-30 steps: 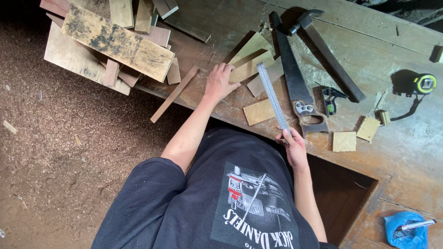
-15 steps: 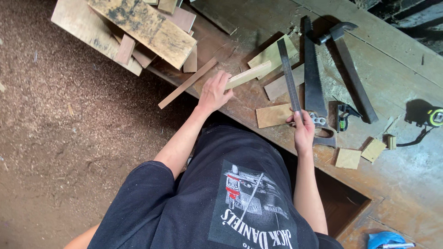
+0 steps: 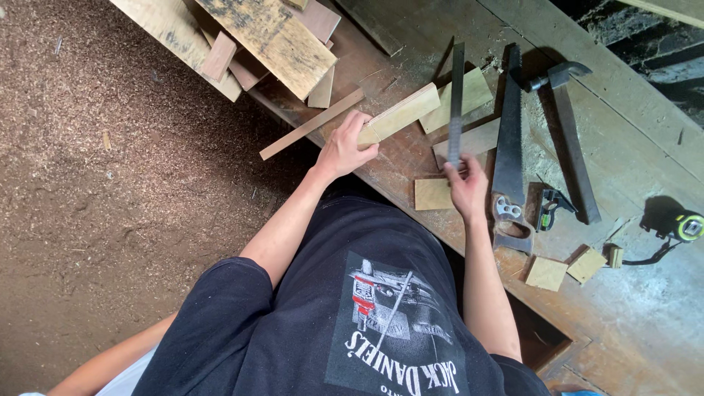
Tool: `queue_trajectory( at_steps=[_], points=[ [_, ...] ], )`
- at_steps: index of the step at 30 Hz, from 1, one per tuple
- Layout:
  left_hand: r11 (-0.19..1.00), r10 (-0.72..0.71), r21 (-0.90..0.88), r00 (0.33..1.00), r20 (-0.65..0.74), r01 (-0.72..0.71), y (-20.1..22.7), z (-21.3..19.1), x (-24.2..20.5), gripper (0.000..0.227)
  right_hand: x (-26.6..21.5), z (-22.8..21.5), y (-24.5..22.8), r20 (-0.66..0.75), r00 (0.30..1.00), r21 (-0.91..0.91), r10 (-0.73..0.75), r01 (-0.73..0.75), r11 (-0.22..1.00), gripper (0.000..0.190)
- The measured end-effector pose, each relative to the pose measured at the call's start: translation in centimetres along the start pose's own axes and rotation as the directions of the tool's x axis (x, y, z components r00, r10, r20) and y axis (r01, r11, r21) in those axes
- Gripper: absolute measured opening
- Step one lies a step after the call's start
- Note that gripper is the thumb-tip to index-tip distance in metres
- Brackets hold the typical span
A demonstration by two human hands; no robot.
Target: The person measures small wooden pieces on a workbench using a metal ruler. They repeatedly pick up pieces, align the ruler, and mark or adjust positions. The person handles multiple wood pieces one at a time without cutting or assembling them.
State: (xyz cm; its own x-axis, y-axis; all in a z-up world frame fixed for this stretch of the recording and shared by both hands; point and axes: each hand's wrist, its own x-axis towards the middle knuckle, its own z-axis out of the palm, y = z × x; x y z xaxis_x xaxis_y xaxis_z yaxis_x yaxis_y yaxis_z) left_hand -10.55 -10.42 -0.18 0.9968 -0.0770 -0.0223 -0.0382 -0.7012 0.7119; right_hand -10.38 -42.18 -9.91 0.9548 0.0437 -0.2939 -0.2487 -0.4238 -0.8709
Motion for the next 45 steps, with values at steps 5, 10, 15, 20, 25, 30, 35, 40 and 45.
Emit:
queue_trajectory(
  at_steps=[5,10,15,20,25,30,35,40,45],
  points=[
    [0.998,-0.042,-0.043,0.999,-0.033,0.04,0.2,-1.1,-0.8,0.05,0.4,5.3,0.9,0.369,0.928,0.486,0.047,-0.236,0.841,0.039],
    [0.987,-0.138,-0.094,0.989,-0.057,0.132,0.2,-1.9,-1.8,0.051,1.1,10.2,0.6,0.427,0.904,0.45,0.007,-0.22,0.865,0.046],
    [0.984,-0.138,-0.123,0.988,-0.071,0.128,0.3,-2.1,-2.0,0.05,2.0,11.4,-2.3,0.219,0.974,0.174,0.061,-0.101,0.98,0.042],
    [0.972,-0.204,-0.12,0.979,0.004,0.203,0.4,-1.9,-1.9,0.049,2.8,11.0,-4.1,0.097,0.995,0.106,-0.02,0.01,0.994,0.046],
    [0.978,-0.173,-0.114,0.985,0.002,0.172,0.6,-1.8,-1.6,0.05,4.1,10.9,-4.1,0.153,0.983,0.214,-0.104,0.07,0.974,0.049],
    [0.978,-0.166,-0.133,0.986,-0.008,0.164,0.4,-1.8,-1.1,0.05,4.2,11.4,-4.3,0.205,0.976,0.198,-0.08,0.039,0.979,0.05],
    [0.978,-0.158,-0.138,0.987,-0.02,0.154,-0.2,-1.9,-0.7,0.053,3.4,10.8,-4.9,0.052,0.998,0.099,-0.026,0.021,0.995,0.036],
    [0.97,-0.192,-0.144,0.981,0.021,0.193,-0.5,-1.8,-0.1,0.053,1.6,7.7,-4.3,-0.021,0.999,0.138,-0.037,0.039,0.99,0.025],
    [0.958,-0.215,-0.177,0.973,0.078,0.226,-0.4,-1.2,0.6,0.064,-1.5,-0.5,-0.7,-0.29,0.937,-0.089,-0.196,0.178,0.98,0.022]
  ],
)
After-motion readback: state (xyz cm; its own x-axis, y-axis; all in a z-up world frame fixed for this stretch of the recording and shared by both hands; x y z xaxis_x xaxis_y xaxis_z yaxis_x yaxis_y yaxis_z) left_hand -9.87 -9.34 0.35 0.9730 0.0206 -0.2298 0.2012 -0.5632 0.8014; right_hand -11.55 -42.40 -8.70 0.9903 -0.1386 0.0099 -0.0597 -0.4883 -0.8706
